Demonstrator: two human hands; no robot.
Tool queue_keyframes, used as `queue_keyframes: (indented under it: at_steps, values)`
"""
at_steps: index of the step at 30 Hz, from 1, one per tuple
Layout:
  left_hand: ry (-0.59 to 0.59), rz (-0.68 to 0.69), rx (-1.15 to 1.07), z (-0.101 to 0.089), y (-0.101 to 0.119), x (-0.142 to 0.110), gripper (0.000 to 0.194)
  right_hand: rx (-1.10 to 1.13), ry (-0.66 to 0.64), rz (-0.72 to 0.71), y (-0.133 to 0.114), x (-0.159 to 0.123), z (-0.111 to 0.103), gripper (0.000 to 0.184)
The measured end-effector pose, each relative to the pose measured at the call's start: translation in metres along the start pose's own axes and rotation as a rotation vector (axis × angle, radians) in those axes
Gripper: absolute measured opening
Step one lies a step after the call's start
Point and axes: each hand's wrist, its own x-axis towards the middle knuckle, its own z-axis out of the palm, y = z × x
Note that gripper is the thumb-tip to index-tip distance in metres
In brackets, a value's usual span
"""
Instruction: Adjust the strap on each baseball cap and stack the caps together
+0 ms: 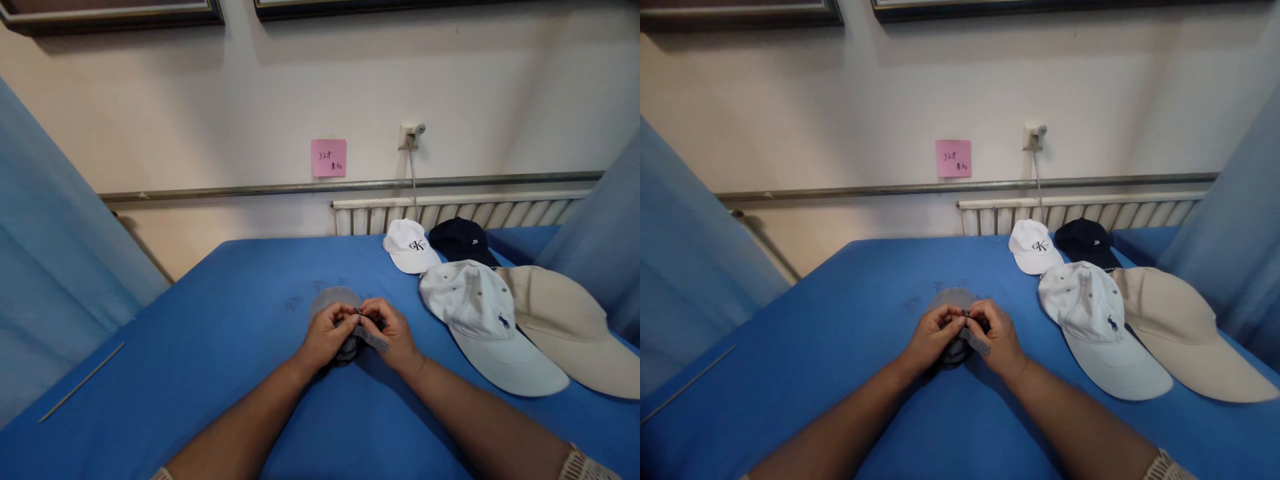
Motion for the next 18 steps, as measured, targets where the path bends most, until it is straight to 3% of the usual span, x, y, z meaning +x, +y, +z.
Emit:
queue_keyframes:
  at_steps: [5, 12, 18]
  values:
    - [0.015, -0.078, -0.181, -0.002, -0.001, 0.0, 0.039, 0.053, -0.086, 0.015, -0.002, 0.002, -0.003, 0.006]
    - [0.053, -0.128, -0.289, -0.002, -0.002, 0.005, 0.041, 0.155, -0.02, 0.226, 0.003, 0.003, 0.001, 0.019]
    - [0.206, -0.165, -0.359, -0.016, 0.005, 0.013, 0.046, 0.0, 0.071, 0.1, 0.006, 0.005, -0.003, 0.025]
